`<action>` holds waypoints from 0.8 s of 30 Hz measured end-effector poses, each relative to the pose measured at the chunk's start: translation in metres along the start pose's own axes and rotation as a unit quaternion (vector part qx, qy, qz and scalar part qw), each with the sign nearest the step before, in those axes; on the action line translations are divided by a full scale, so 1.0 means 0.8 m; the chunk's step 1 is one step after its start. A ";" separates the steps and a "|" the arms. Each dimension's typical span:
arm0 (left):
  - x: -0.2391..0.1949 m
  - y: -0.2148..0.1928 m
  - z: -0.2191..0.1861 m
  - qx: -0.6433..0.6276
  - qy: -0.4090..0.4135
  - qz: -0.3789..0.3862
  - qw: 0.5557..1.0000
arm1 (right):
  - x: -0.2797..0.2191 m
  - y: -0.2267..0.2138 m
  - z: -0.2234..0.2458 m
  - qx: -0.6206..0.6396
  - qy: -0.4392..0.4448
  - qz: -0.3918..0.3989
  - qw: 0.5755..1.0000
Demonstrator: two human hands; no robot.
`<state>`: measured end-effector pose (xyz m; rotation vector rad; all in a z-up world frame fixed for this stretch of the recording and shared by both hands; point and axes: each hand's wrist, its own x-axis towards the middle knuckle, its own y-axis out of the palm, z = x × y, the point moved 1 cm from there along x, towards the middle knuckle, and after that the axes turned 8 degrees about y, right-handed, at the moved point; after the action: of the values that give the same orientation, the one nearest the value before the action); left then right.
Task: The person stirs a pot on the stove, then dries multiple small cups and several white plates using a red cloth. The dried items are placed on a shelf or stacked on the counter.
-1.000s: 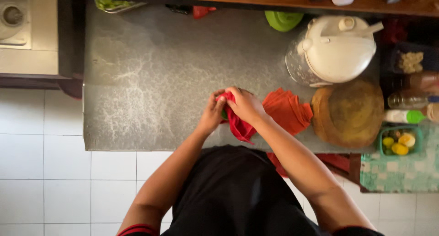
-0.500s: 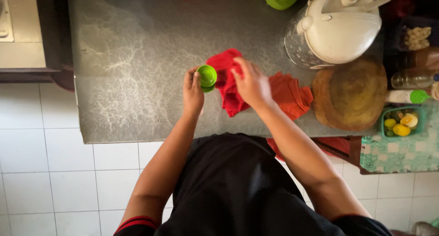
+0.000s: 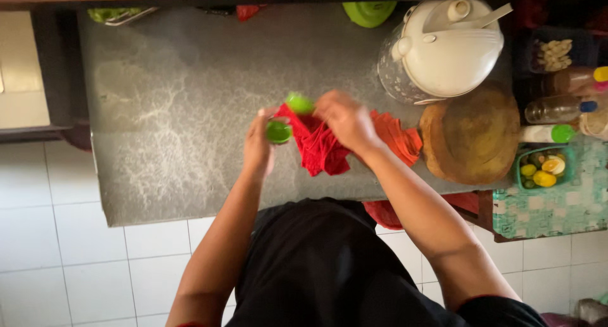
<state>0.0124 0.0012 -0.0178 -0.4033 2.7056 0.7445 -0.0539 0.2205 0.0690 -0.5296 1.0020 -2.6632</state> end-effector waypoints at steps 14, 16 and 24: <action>-0.010 -0.049 0.057 -0.036 -0.090 -0.077 0.992 | 0.255 -0.068 -0.180 0.398 0.406 -0.141 0.811; -0.014 -0.048 0.052 -0.042 -0.091 -0.080 0.992 | 0.264 -0.059 -0.186 0.374 0.402 -0.182 0.816; -0.017 -0.043 0.031 -0.164 -0.108 -0.073 0.978 | 0.198 -0.020 -0.158 0.309 0.301 -0.206 0.878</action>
<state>0.0422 -0.0112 -0.0480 -0.5544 2.3254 1.1238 -0.2514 0.2505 0.0303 0.2827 0.0652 -3.3827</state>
